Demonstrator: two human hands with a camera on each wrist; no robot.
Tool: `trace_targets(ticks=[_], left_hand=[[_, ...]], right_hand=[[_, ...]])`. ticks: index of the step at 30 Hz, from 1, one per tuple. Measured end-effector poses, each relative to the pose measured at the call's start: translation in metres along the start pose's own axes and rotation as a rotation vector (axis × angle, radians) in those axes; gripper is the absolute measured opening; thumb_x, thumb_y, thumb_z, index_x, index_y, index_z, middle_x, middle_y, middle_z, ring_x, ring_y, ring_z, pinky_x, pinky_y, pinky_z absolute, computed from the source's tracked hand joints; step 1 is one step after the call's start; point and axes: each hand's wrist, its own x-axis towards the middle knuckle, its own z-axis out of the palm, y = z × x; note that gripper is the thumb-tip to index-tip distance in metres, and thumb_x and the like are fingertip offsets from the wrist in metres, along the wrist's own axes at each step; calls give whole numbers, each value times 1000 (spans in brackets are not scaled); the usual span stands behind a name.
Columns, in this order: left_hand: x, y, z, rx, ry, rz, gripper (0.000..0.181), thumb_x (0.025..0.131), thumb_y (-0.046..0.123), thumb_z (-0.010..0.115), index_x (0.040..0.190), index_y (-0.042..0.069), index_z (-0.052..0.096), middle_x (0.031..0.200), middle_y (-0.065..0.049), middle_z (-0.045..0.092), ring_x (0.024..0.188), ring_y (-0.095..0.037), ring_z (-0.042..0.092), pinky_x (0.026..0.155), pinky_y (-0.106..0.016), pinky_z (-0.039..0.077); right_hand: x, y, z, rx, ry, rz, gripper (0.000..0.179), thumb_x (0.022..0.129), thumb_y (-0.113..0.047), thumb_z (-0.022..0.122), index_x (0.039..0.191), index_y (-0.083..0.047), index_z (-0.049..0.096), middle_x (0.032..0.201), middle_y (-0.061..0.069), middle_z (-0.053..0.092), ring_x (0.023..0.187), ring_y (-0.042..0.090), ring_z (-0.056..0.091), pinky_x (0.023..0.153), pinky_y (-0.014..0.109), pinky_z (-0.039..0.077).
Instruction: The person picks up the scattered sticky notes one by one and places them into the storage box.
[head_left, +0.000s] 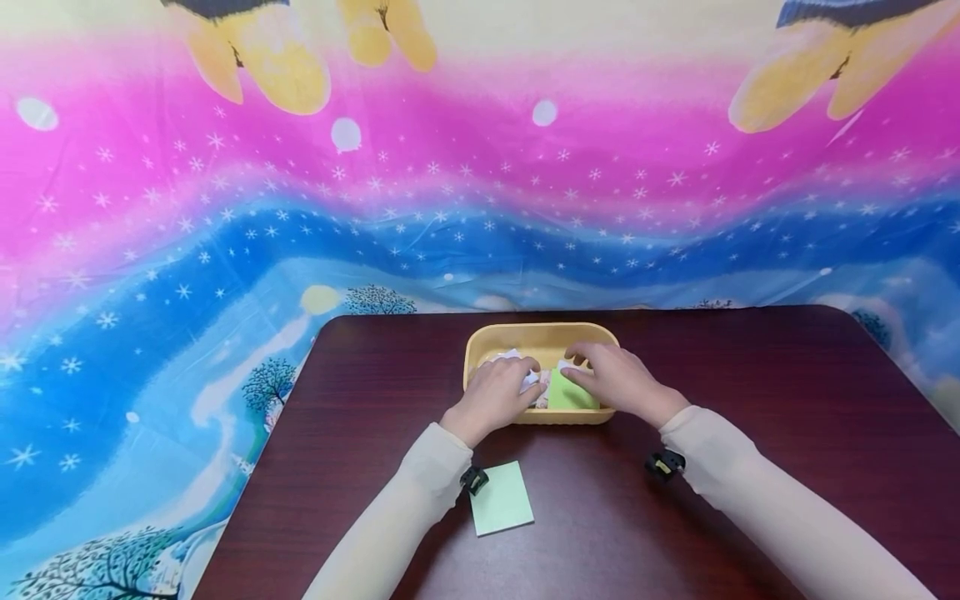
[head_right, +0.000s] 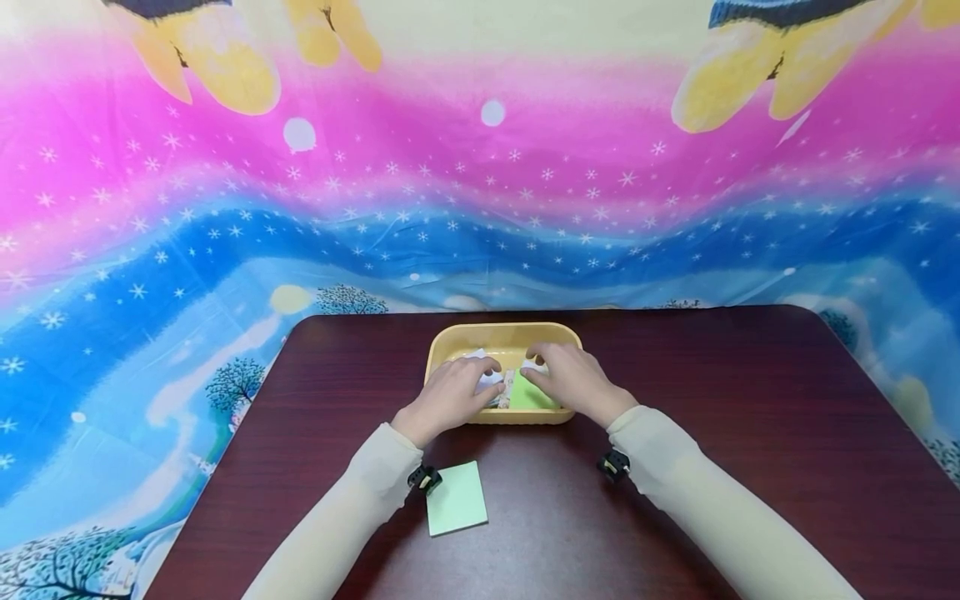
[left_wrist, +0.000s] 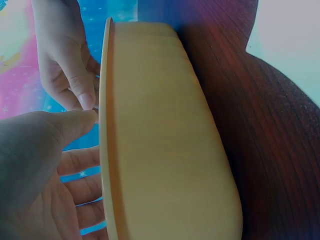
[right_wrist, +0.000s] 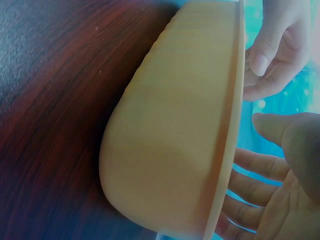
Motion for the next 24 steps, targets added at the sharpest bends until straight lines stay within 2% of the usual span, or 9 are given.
trace_targets(ticks=[11,24], left_hand=[[-3,0,-2,20,5,-10,32,101,41,60,120,18,70,113,0,76,100,-20,71,82,-41,55],[-8,1,-7,16,10,20,33,101,40,59,122,16,69,116,0,75,104,-20,70,84,-41,55]], right_hand=[[-8,-14,3,-22,62,-44,32,95,-28,71,118,-7,72,109,8,75,99,25,71,77,46,57],[-12,-22,6,-31,72,-68,30,95,-30,71,116,-9,73,107,6,76,93,22,71,73,42,57]])
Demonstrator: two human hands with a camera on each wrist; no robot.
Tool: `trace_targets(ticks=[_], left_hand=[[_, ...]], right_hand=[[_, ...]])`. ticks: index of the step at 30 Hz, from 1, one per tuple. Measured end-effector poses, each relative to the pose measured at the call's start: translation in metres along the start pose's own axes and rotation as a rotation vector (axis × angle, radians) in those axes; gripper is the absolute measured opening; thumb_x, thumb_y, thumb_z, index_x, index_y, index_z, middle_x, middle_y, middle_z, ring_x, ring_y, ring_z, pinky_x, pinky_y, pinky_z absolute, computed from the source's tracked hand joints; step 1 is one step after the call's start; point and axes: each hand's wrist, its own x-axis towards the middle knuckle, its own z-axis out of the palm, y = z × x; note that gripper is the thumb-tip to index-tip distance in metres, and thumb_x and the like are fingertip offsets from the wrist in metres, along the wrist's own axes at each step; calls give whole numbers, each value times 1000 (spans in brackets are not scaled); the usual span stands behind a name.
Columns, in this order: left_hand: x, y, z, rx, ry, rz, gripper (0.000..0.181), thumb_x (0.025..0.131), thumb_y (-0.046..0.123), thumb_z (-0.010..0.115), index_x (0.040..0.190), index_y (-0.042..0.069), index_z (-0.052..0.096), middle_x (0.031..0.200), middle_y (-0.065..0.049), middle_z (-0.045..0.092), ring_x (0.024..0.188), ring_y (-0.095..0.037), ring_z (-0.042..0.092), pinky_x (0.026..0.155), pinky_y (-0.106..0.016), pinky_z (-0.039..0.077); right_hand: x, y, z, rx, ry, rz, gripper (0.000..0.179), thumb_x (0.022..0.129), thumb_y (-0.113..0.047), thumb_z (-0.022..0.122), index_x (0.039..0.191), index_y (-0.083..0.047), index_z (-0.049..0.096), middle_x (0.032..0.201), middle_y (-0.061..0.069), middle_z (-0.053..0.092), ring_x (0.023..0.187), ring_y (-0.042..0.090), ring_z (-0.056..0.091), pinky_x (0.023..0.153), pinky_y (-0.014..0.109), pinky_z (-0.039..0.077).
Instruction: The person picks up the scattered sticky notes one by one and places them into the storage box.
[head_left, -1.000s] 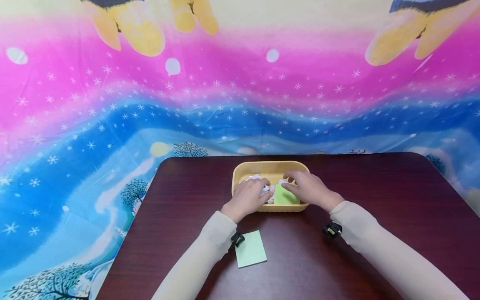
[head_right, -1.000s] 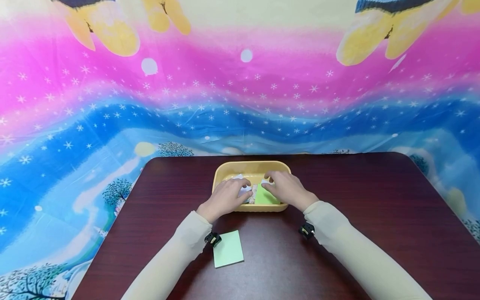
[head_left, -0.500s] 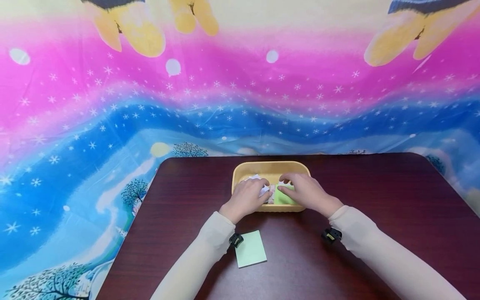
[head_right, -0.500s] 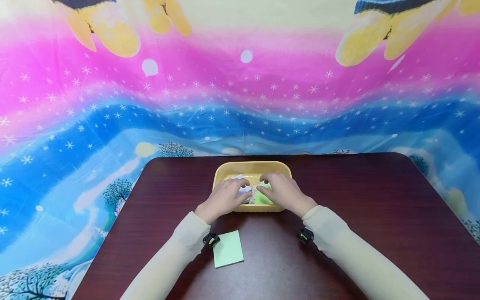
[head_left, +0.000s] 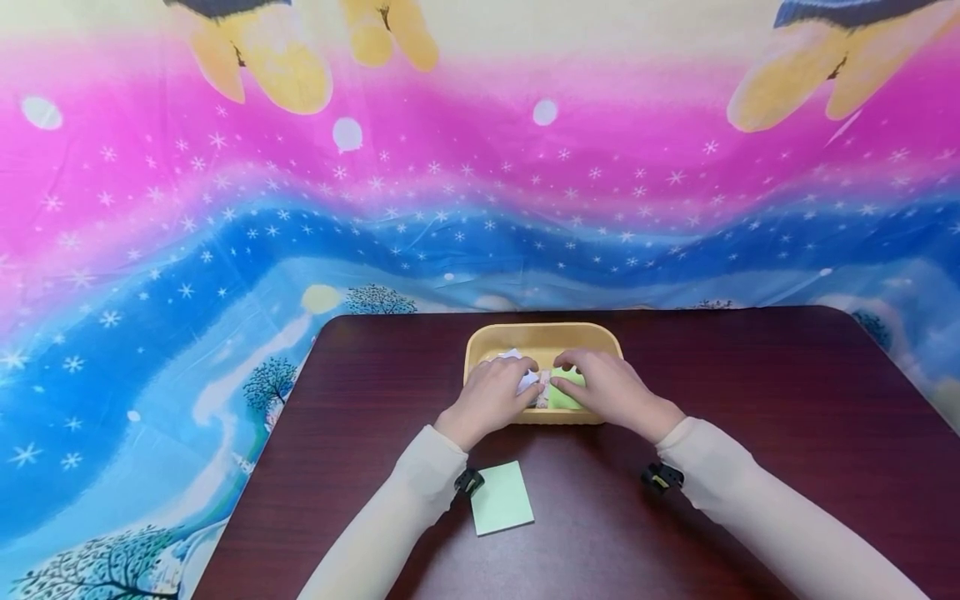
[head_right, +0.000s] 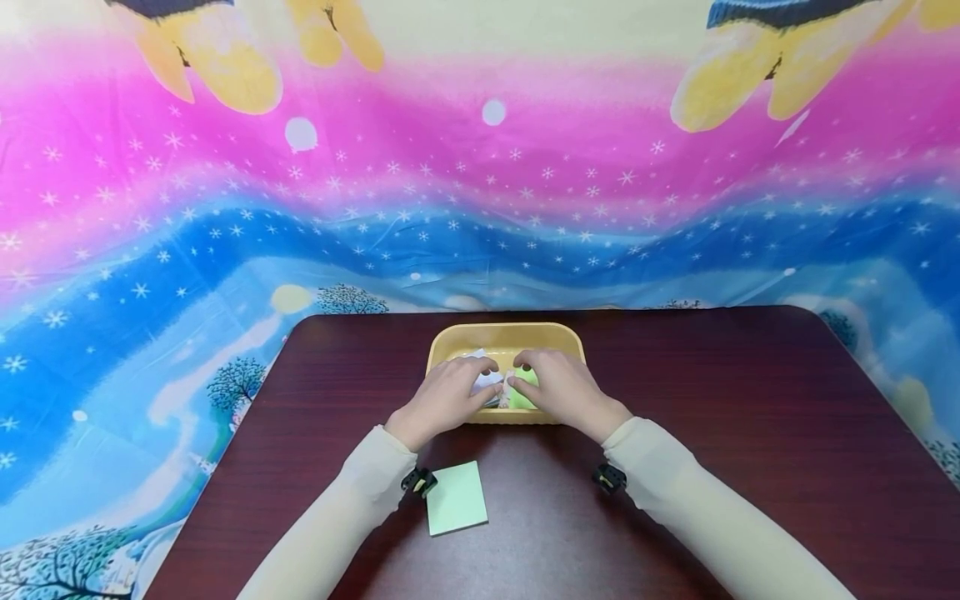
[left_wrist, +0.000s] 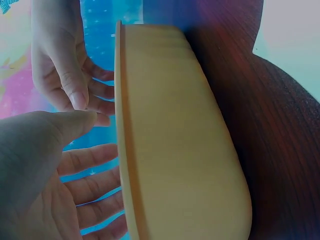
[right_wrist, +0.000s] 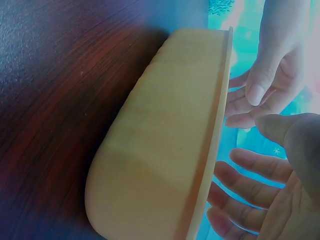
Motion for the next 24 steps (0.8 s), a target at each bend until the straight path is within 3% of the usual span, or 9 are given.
trace_targets(ticks=[24], left_hand=[[-14,5,-13,1,27,26,36,100,41,62,126,16,66,120,-1,74,109,-21,69,91,-42,54]], right_hand=[[-13,-13,-7,12,42,-48,32,93,-30,73,117,-9,73,111,9,76,102,26,70,82,48,58]])
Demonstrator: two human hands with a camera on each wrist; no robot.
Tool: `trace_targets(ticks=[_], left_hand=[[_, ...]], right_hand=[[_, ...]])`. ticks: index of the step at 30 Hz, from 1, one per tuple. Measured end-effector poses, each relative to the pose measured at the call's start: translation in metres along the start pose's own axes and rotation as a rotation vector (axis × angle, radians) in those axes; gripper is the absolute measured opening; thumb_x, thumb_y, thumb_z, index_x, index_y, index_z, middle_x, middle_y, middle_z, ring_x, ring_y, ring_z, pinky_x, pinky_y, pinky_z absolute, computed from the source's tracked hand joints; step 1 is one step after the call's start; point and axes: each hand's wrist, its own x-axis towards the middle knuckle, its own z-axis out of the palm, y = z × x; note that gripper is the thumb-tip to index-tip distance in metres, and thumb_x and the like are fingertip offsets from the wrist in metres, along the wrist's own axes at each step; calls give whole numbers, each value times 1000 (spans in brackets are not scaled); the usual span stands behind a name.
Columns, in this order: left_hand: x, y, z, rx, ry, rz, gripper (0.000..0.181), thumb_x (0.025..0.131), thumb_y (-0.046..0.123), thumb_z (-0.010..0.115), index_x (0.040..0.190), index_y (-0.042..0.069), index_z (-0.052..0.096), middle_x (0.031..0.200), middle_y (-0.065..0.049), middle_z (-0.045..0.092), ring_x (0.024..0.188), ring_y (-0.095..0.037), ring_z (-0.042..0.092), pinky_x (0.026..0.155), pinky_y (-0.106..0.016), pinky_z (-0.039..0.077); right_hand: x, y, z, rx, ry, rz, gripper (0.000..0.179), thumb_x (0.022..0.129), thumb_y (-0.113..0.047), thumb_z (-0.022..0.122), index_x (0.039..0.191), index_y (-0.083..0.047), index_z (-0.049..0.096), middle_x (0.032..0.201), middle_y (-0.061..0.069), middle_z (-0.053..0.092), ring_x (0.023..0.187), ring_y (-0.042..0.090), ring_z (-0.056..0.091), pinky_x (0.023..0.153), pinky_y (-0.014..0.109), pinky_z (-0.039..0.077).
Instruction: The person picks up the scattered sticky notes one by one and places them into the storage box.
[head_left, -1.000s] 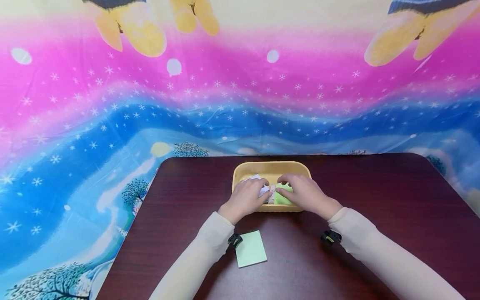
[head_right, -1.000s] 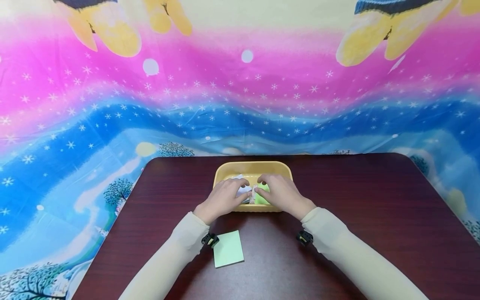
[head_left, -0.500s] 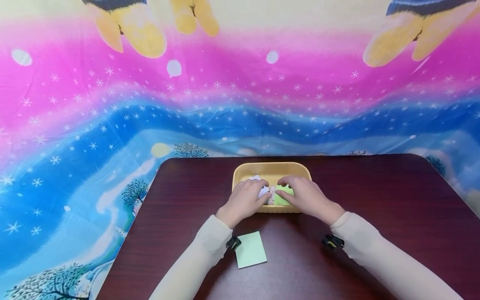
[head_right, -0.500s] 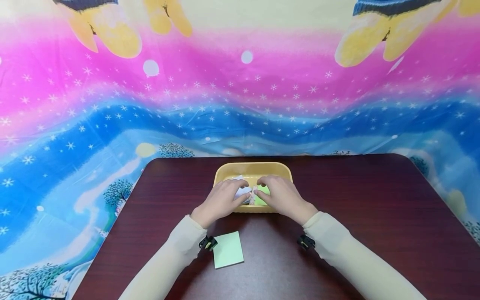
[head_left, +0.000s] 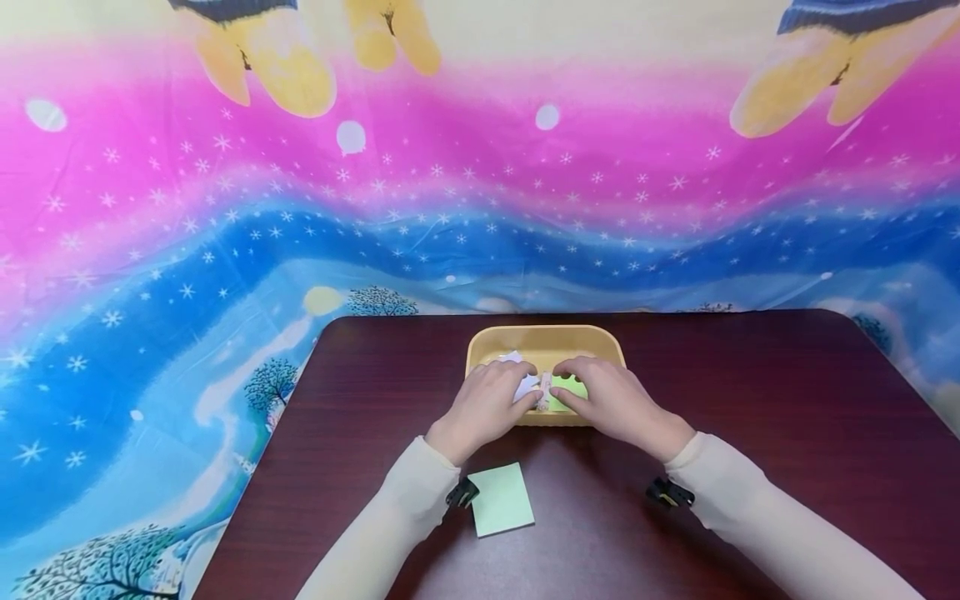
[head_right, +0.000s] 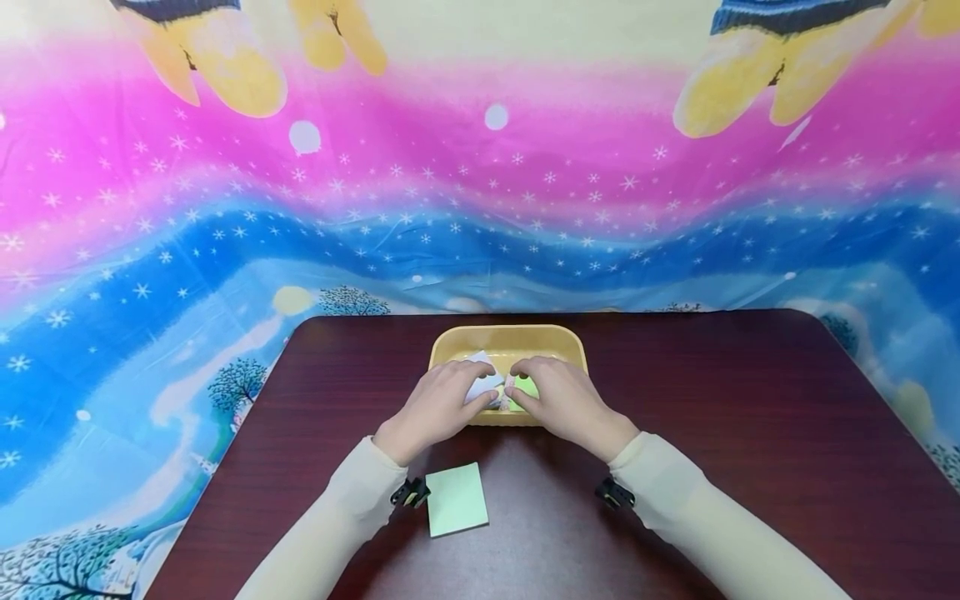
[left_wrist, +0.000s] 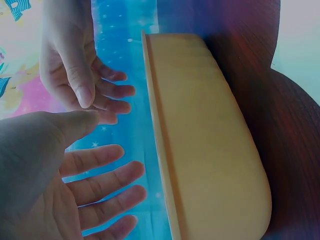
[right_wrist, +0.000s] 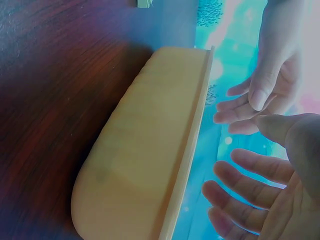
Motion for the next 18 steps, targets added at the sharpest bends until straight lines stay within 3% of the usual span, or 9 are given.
trace_targets(ticks=[18], left_hand=[[-12,4,-6,19,30,10,37,99,42,63,126,17,67,122,2,73,116,-19,67,99,-40,53]], right_hand=[[-13,-8,0,-4,36,-70,29,92,-29,75,115,-11,74,108,4,76,99,23,71,81,44,57]])
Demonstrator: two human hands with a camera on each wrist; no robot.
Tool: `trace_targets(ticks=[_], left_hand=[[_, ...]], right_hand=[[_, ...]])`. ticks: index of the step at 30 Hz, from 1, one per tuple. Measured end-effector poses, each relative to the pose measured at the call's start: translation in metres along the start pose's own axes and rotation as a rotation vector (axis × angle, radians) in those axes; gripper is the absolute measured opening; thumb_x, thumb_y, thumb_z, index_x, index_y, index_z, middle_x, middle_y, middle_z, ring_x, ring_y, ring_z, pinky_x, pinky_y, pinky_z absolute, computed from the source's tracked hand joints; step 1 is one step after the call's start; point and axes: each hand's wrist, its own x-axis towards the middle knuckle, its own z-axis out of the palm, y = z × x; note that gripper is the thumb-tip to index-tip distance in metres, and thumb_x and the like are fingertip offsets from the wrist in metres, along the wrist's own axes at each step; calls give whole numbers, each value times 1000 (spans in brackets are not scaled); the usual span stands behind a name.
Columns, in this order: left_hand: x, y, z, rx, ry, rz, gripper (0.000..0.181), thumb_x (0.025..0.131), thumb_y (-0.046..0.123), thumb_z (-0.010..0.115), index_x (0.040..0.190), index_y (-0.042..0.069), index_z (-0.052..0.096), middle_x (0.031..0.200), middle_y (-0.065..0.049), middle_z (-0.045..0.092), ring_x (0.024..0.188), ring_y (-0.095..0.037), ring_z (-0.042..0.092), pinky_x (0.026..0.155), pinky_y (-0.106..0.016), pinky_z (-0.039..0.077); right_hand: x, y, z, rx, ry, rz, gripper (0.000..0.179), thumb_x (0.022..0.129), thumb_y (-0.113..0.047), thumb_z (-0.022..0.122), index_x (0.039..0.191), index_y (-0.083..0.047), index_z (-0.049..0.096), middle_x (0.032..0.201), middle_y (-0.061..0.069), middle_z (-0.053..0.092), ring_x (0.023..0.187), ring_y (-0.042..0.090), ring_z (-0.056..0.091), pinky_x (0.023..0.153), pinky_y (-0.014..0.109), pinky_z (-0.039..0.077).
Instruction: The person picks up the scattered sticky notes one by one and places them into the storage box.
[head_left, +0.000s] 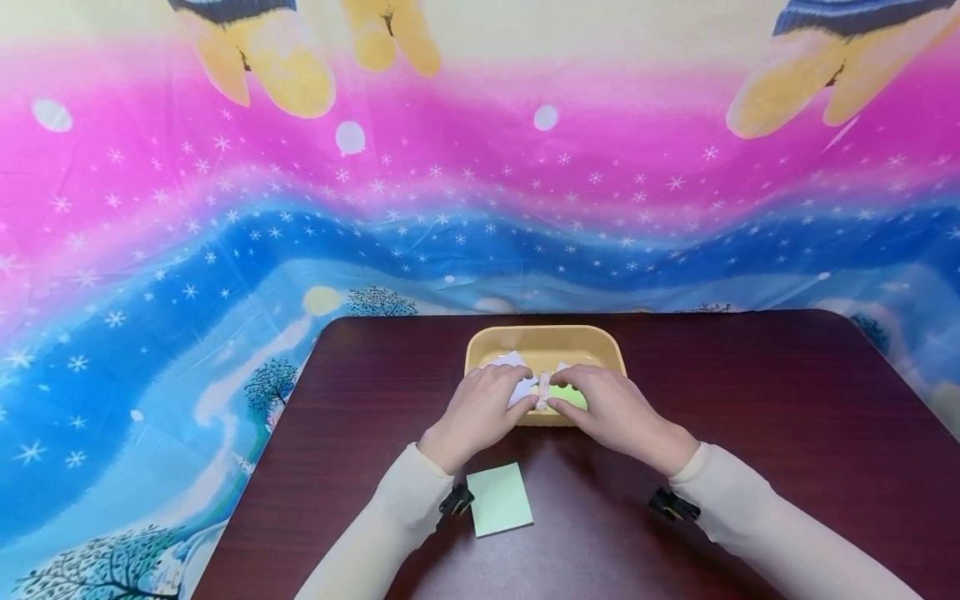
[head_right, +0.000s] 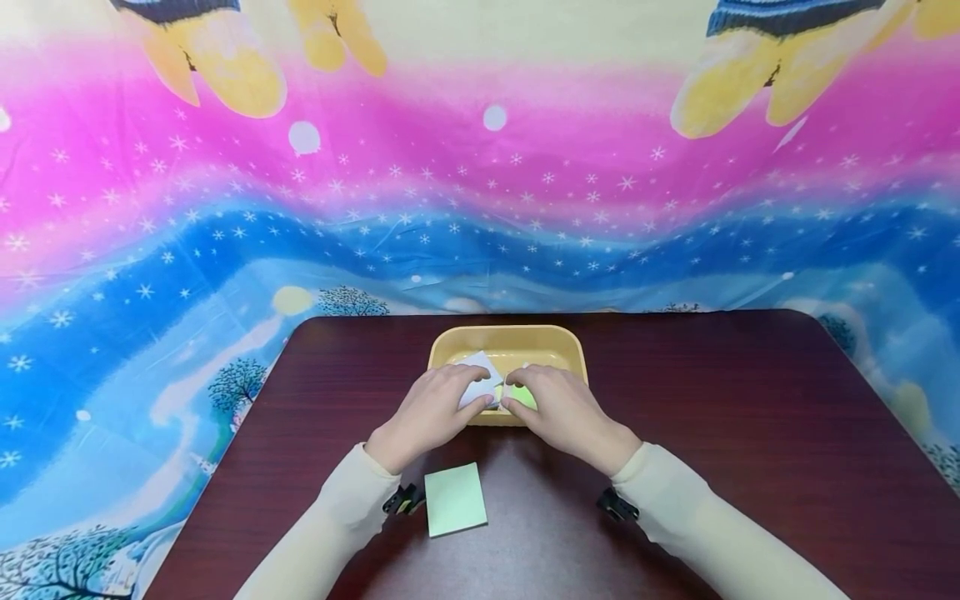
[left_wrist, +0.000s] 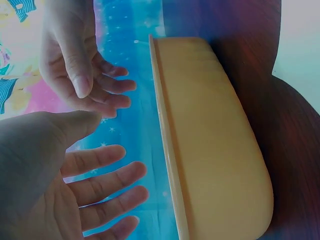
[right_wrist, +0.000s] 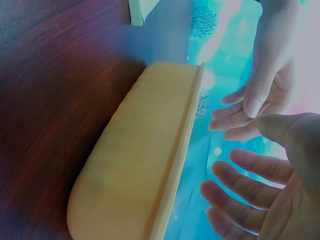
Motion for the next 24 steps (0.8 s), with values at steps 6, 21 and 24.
trace_targets(ticks=[6,21,24], left_hand=[[-4,-1,-1,-19,9,-1,38,99,41,64,127,16,67,122,0,74,116,-20,68,99,-41,52],[-17,-1,-1,-15,21,12,36,98,37,66,125,13,68,121,-1,74,114,-19,69,108,-49,47],[-20,-2,-2,-12,27,9,36,98,37,66,125,13,68,122,-1,74,115,-19,68,106,-47,49]], right_hand=[[-3,-1,2,-13,5,-6,29,91,-29,76,115,-12,74,109,4,77,98,21,72,81,43,58],[-14,-6,6,-33,21,-54,25,91,-29,76,112,-14,74,106,0,77,98,19,72,81,40,57],[-15,-7,7,-41,25,-65,24,91,-28,76,111,-15,74,105,-2,77,98,18,72,82,40,57]])
